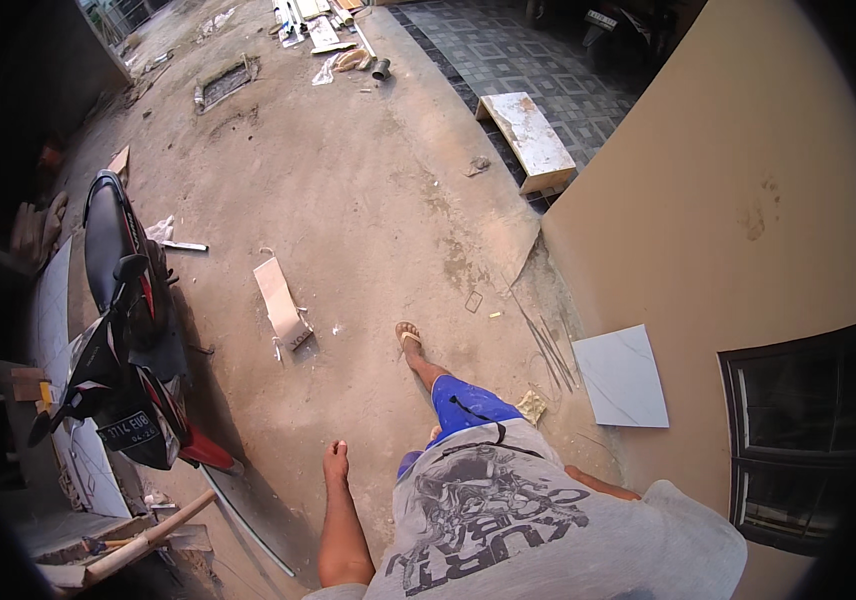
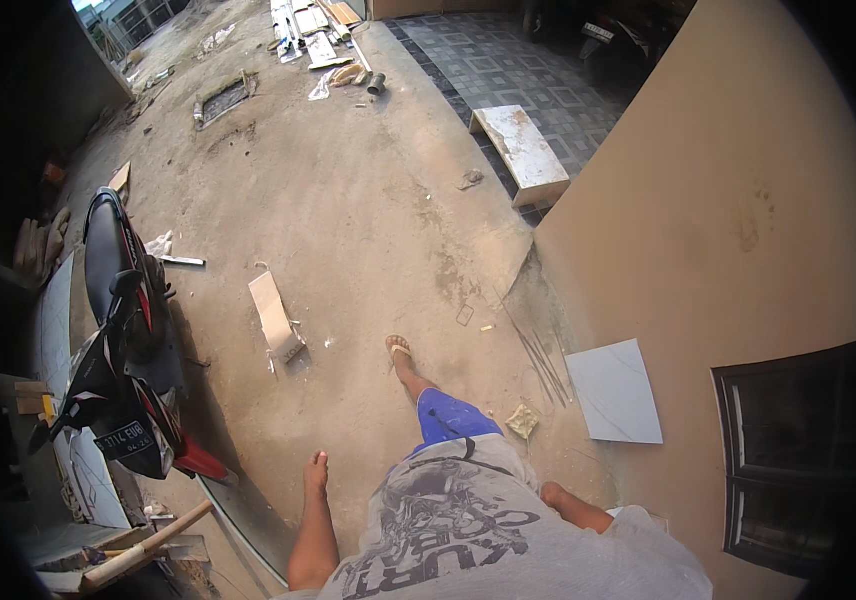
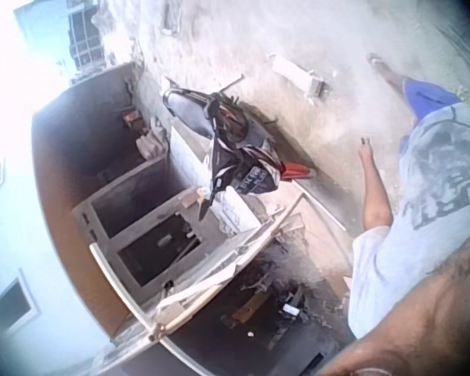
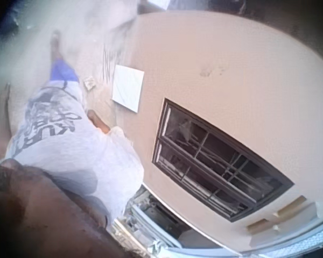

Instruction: The person repairs a sewage pipe by placing stones around it and applying cement mixture using a trowel.

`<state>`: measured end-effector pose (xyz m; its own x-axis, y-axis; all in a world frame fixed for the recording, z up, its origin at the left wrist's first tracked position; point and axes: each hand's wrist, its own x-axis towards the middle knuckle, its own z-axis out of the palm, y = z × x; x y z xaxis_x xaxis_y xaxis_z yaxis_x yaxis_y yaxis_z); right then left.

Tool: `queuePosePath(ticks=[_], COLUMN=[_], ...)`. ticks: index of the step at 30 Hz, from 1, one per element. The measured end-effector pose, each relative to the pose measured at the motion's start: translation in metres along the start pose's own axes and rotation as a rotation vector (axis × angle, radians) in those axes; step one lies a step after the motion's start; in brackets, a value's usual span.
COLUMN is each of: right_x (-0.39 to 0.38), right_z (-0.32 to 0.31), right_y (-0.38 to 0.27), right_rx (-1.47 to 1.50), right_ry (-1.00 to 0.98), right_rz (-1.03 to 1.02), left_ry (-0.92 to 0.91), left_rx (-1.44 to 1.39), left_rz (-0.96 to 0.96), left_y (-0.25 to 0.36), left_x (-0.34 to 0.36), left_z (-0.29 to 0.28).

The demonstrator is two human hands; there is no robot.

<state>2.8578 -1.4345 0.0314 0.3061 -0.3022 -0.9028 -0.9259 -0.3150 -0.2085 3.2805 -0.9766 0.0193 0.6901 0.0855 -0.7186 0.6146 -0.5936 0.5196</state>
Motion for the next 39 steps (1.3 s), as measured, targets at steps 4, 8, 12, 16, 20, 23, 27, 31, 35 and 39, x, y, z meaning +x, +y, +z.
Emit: queuePosePath(ticks=[4, 8, 12, 16, 20, 23, 27, 31, 35, 39], right_x=[0.079, 0.151, 0.184, 0.212, 0.230, 0.282, 0.350, 0.375, 0.384, 0.440], right_z=[-0.038, -0.152, -0.279, -0.360, -0.397, -0.380, -0.317, -0.300, -0.314, -0.367], right_y=[-0.102, -0.352, -0.607, -0.769, -0.885, -0.904, -0.827, -0.717, -0.875, -1.023], right_rx=[-0.046, -0.156, -0.630, -0.110, 0.058, -0.004, -0.300, -0.143, -0.163, -0.102], right_ry=[-0.163, -0.150, 0.077, 0.307, 0.325, 0.331, 0.149, -0.248, -0.218, -0.136], right_rz=[0.047, -0.179, -0.431, -0.705, -0.784, -0.689, -0.242, -0.003, 0.053, -0.009], left_ry=[0.090, -0.058, -0.288, -0.054, -0.081, -0.195, -0.193, -0.229, -0.055, 0.059], left_rx=[-0.343, -0.110, -0.296, 0.062, 0.202, 0.266, 0.088, -0.105, 0.142, -0.066], left_rz=[-0.108, -0.208, 0.112, 0.144, 0.016, -0.111, -0.241, -0.302, 0.072, 0.102], left_y=[0.092, 0.170, 0.203, 0.296, 0.320, 0.354, 0.441, 0.564, 0.666, 0.784], left_x=[0.061, 0.066, 0.135, 0.197, 0.290, 0.352, 0.425, 0.524, 0.657, 0.760], left_z=[0.004, -0.002, -0.022, -0.039, -0.073, -0.096, -0.150, -0.165, -0.278, -0.326])
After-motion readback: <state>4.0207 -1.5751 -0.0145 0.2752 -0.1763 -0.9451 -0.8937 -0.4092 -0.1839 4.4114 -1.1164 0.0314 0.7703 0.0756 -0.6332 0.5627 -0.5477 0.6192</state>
